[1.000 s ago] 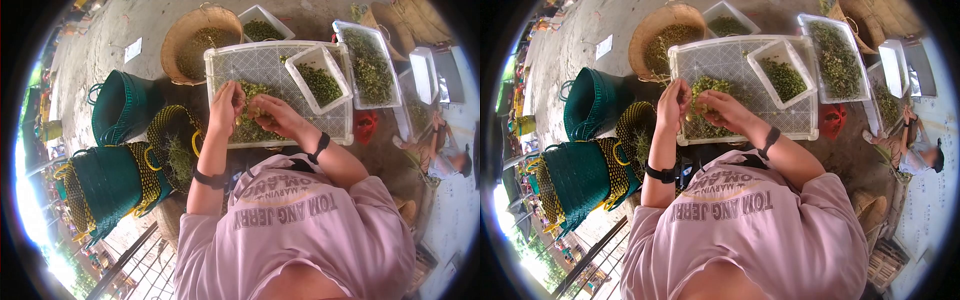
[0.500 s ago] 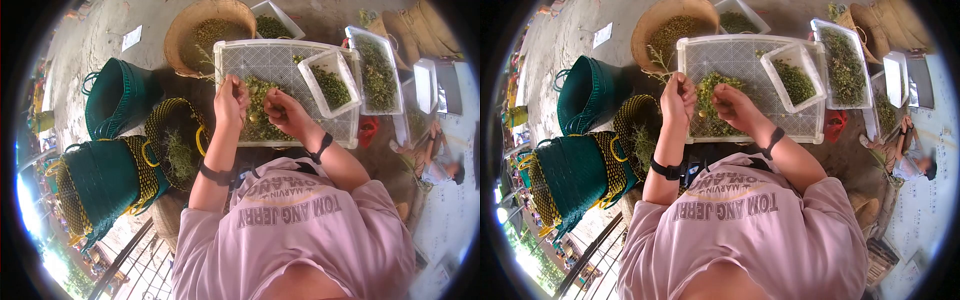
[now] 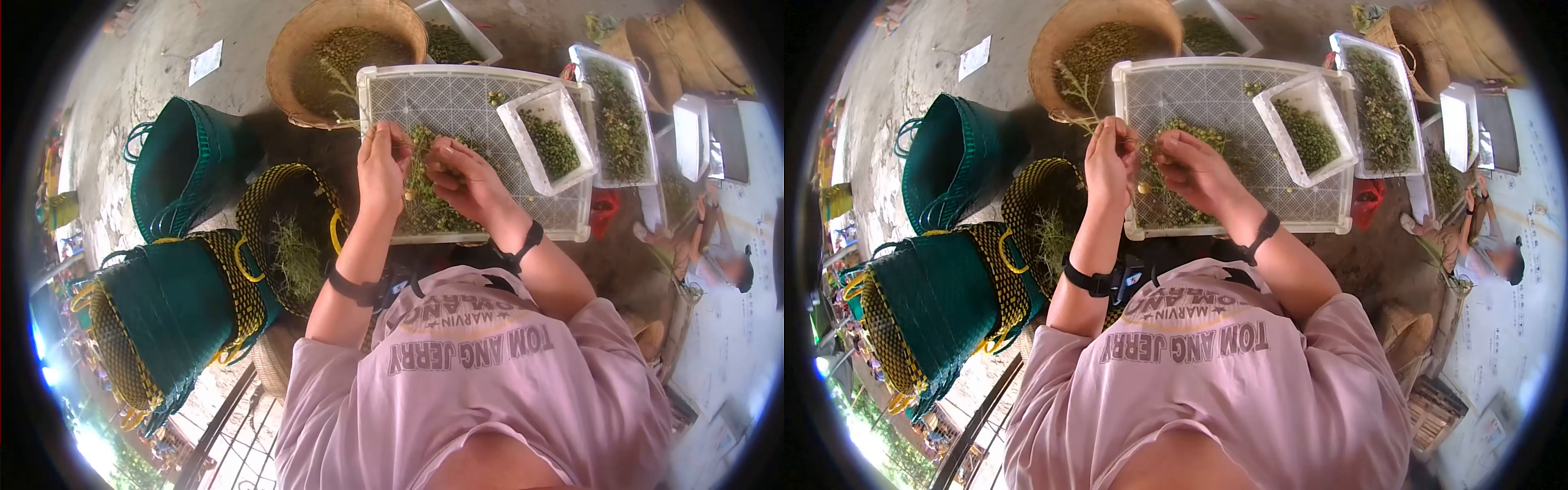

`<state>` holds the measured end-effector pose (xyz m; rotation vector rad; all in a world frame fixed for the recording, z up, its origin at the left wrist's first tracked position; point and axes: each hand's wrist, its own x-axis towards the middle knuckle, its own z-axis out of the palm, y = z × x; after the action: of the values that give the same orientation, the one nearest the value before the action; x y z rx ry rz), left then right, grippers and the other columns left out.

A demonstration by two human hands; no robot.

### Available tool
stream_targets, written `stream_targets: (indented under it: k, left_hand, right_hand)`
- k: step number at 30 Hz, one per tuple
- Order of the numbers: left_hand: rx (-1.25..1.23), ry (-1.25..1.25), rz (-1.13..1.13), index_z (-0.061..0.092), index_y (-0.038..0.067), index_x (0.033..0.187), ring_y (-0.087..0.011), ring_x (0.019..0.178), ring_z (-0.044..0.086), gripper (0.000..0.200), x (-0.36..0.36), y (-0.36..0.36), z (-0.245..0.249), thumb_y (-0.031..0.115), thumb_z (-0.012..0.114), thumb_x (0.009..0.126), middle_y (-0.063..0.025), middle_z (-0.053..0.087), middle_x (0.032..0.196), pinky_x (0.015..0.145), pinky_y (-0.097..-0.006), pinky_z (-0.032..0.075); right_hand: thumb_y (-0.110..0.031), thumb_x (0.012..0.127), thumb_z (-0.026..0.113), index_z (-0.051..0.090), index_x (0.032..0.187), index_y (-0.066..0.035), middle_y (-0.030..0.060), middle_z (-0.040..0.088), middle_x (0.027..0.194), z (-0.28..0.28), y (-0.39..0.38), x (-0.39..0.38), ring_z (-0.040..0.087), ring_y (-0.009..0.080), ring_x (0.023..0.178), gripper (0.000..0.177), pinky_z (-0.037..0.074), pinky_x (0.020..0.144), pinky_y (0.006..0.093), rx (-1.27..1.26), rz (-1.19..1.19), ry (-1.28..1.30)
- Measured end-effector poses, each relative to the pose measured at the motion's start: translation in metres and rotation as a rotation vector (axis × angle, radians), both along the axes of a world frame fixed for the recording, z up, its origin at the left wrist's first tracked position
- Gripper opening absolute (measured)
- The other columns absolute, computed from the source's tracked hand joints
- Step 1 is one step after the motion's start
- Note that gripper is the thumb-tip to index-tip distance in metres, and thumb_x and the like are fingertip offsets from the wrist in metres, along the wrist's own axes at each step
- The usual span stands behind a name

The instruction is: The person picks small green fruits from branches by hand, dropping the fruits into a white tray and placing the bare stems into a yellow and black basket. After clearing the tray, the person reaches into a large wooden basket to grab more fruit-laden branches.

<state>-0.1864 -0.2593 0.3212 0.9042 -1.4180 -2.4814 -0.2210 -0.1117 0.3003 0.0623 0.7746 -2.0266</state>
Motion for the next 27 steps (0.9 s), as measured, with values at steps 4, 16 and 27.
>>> stream_targets:
  k: [4, 16, 27]
  left_hand:
    - [0.245, 0.076, 0.088, 0.045, 0.011, 0.083, -0.0073, 0.052, 0.037, 0.022, 0.001, -0.014, -0.003, 0.023, 0.039, 0.100, 0.0000, 0.044, 0.065, 0.043, -0.0211, 0.026]
    - [0.548, 0.142, 0.131, 0.044, 0.012, 0.085, -0.0062, 0.051, 0.033, 0.019, 0.002, -0.063, -0.004, 0.022, 0.039, 0.100, 0.0009, 0.042, 0.069, 0.041, -0.0193, 0.025]
    - [0.289, -0.074, 0.435, 0.048, 0.014, 0.081, -0.0060, 0.052, 0.033, 0.021, 0.032, -0.165, -0.060, 0.022, 0.042, 0.099, 0.0007, 0.045, 0.070, 0.041, -0.0190, 0.024]
  right_hand:
    - [-0.026, 0.096, 0.051, 0.051, 0.091, -0.010, -0.0027, 0.047, 0.077, -0.006, -0.001, 0.005, 0.033, 0.0031, 0.055, 0.016, 0.023, 0.042, 0.0175, 0.007, -0.024, -0.081]
    - [-0.029, 0.097, 0.054, 0.059, 0.109, -0.008, 0.0005, 0.054, 0.077, -0.036, -0.052, 0.030, 0.036, 0.0020, 0.051, 0.025, 0.026, 0.043, 0.0155, 0.033, 0.237, -0.048]
    - [-0.021, 0.090, 0.061, 0.059, 0.101, -0.006, 0.0025, 0.058, 0.080, -0.080, -0.086, -0.005, 0.045, 0.0037, 0.055, 0.019, 0.034, 0.044, 0.0154, 0.185, 0.305, -0.231]
